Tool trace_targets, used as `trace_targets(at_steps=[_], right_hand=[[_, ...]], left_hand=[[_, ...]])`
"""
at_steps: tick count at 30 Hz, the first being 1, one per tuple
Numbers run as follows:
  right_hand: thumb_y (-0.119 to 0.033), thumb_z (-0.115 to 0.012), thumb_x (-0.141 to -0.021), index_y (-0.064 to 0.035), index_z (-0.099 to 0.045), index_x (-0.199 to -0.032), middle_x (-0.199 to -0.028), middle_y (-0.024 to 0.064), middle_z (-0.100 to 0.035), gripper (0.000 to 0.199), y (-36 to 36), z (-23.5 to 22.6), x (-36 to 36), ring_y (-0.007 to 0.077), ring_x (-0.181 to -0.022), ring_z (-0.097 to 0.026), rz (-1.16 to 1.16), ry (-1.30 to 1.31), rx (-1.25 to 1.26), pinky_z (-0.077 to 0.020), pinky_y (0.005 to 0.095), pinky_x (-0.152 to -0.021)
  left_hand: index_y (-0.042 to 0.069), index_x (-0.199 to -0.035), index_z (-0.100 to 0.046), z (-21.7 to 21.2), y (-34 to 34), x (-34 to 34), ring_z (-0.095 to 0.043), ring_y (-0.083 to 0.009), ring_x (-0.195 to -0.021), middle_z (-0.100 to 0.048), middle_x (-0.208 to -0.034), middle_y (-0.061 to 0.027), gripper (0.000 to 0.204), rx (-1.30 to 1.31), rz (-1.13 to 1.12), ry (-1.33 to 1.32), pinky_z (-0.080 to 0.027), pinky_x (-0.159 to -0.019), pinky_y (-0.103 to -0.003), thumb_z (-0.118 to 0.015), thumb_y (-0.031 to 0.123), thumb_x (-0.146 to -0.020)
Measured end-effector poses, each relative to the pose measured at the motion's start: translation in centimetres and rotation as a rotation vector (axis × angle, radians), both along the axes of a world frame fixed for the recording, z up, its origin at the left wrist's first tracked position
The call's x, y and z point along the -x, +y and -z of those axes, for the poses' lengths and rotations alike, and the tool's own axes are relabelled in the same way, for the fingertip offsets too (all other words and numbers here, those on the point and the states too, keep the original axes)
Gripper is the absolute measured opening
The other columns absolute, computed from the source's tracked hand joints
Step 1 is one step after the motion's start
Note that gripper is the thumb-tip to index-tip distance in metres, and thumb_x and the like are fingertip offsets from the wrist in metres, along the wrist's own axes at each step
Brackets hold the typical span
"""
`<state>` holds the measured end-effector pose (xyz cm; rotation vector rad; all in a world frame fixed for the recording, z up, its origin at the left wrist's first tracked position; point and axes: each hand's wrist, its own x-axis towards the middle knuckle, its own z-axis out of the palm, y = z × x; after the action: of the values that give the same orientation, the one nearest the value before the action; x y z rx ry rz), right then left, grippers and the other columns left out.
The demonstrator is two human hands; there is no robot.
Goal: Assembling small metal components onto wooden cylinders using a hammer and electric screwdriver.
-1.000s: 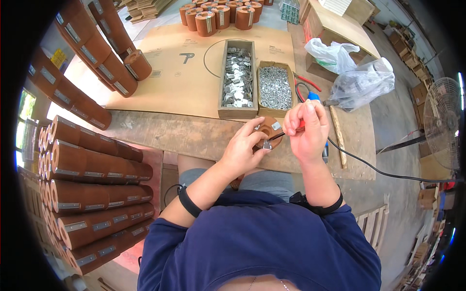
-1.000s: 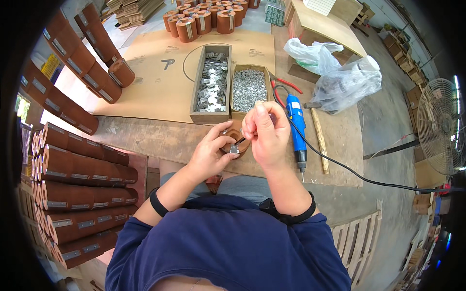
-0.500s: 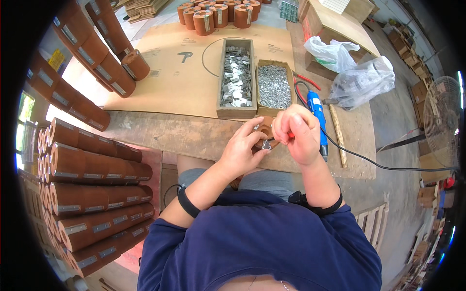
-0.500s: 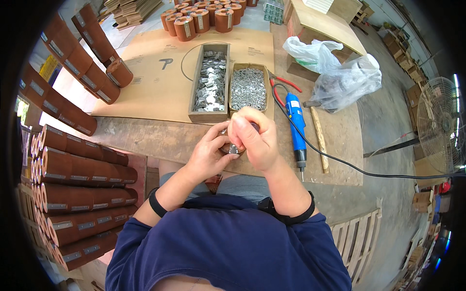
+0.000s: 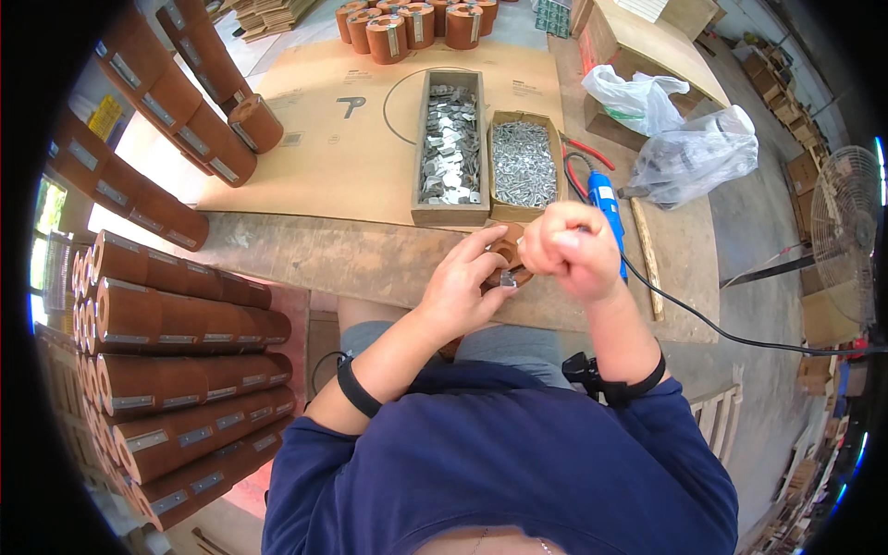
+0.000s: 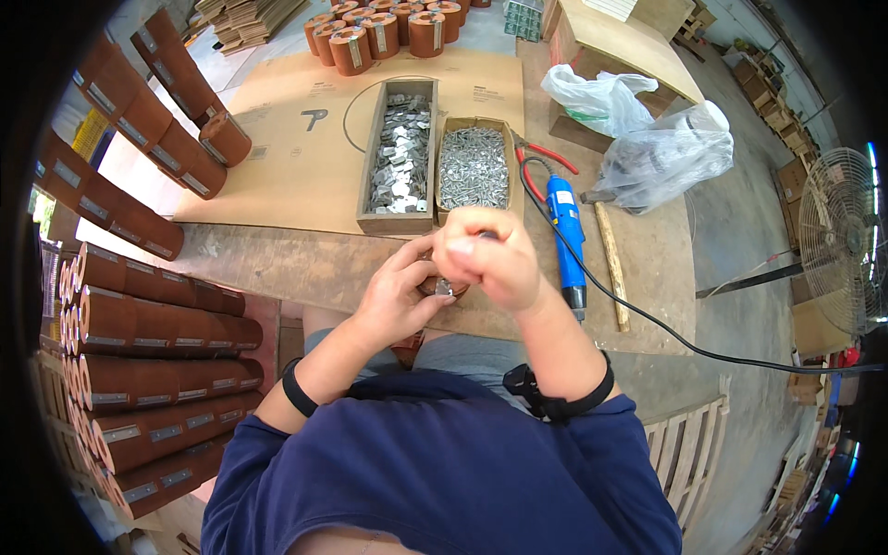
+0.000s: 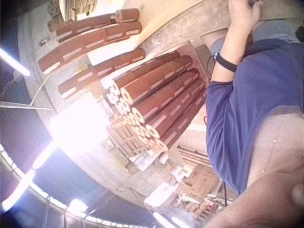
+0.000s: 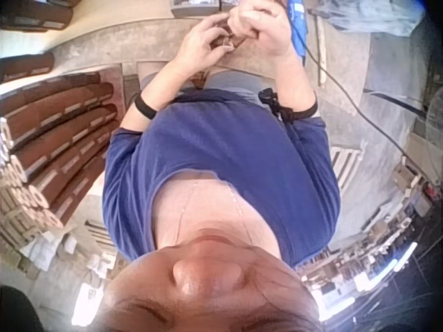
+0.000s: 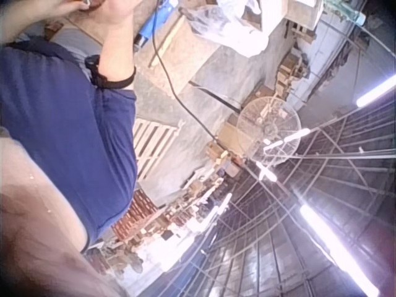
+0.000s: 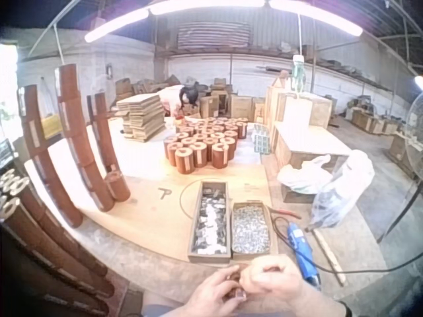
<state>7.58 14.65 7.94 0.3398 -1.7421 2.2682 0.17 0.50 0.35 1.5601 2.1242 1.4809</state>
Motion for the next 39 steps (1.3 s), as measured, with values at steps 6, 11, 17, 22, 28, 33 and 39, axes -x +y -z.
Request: trace_targets(at_steps=[6, 11, 17, 22, 28, 33, 39], right_hand=[[-0.015, -0.05, -0.08, -0.0043, -0.04, -0.062, -0.05, 0.0016, -0.038, 0.023, 1.0, 0.1, 0.5, 0.0082, -0.046, -0.031, -0.177, -0.037, 0.179, -0.0229, 0.023, -0.042], [-0.014, -0.052, -0.079, -0.003, -0.045, -0.064, -0.053, 0.0006, -0.042, 0.02, 0.0, -0.2, 0.4, 0.006, -0.047, -0.033, -0.117, -0.073, 0.118, -0.0255, 0.022, -0.044], [-0.012, -0.054, -0.08, -0.0024, -0.052, -0.07, -0.063, -0.0009, -0.049, 0.014, -2.7, -0.4, -0.4, 0.0053, -0.056, -0.041, 0.138, -0.067, -0.114, -0.0349, 0.0219, -0.052], [-0.012, -0.048, -0.088, -0.0032, -0.047, -0.075, -0.061, 0.0021, -0.046, 0.016, -2.0, -0.2, -1.8, 0.0076, -0.053, -0.041, 0.315, 0.153, 0.019, -0.0337, 0.0222, -0.048], [-0.014, -0.041, -0.093, -0.0041, -0.041, -0.073, -0.058, 0.0042, -0.043, 0.023, -1.9, -0.2, -1.7, 0.0103, -0.049, -0.039, 0.455, 0.098, 0.272, -0.0336, 0.0233, -0.046], [-0.013, -0.042, -0.092, -0.0041, -0.042, -0.073, -0.059, 0.0052, -0.045, 0.021, -2.7, -0.6, -1.5, 0.0108, -0.05, -0.041, 0.468, 0.091, 0.242, -0.035, 0.0232, -0.047], [-0.012, -0.043, -0.092, -0.0033, -0.043, -0.075, -0.061, 0.0068, -0.047, 0.019, -1.8, 0.2, -2.1, 0.0122, -0.053, -0.043, 0.326, 0.124, 0.268, -0.0364, 0.0247, -0.049]], left_hand=[[0.001, -0.087, -0.056, -0.3, -0.2, 0.4, -0.051, -0.0347, -0.105, -0.049, -0.119, -0.0191, 0.03, -0.027, 0.074, 0.032, -0.044, -0.087, -0.038, -0.071, 0.006, -0.062], [0.004, -0.097, -0.056, -1.4, -0.1, -0.2, -0.045, -0.0361, -0.11, -0.042, -0.124, -0.0163, 0.041, 0.104, 0.063, 0.041, -0.041, -0.09, -0.041, -0.073, 0.011, -0.06], [0.011, -0.102, -0.057, 0.5, 0.5, -0.1, -0.045, -0.0349, -0.106, -0.044, -0.124, -0.0097, 0.046, 0.063, -0.021, 0.099, -0.043, -0.087, -0.04, -0.072, 0.011, -0.059], [0.01, -0.097, -0.06, -1.4, -2.1, 1.9, -0.04, -0.0372, -0.114, -0.042, -0.126, -0.0117, 0.038, 0.183, 0.051, 0.301, -0.04, -0.092, -0.041, -0.071, 0.008, -0.061], [0.004, -0.091, -0.059, -2.8, -1.6, -0.6, -0.044, -0.0375, -0.112, -0.039, -0.126, -0.0194, 0.038, 0.278, -0.064, 0.194, -0.041, -0.092, -0.041, -0.075, 0.009, -0.058], [0.003, -0.088, -0.057, -0.4, -1.7, 1.8, -0.049, -0.036, -0.108, -0.036, -0.13, -0.0187, 0.039, 0.044, 0.173, 0.119, -0.044, -0.088, -0.038, -0.077, 0.005, -0.055], [0.004, -0.093, -0.057, -2.2, -2.8, 2.2, -0.048, -0.0351, -0.109, -0.034, -0.131, -0.0178, 0.039, 0.237, 0.13, 0.105, -0.045, -0.087, -0.038, -0.073, 0.003, -0.058]])
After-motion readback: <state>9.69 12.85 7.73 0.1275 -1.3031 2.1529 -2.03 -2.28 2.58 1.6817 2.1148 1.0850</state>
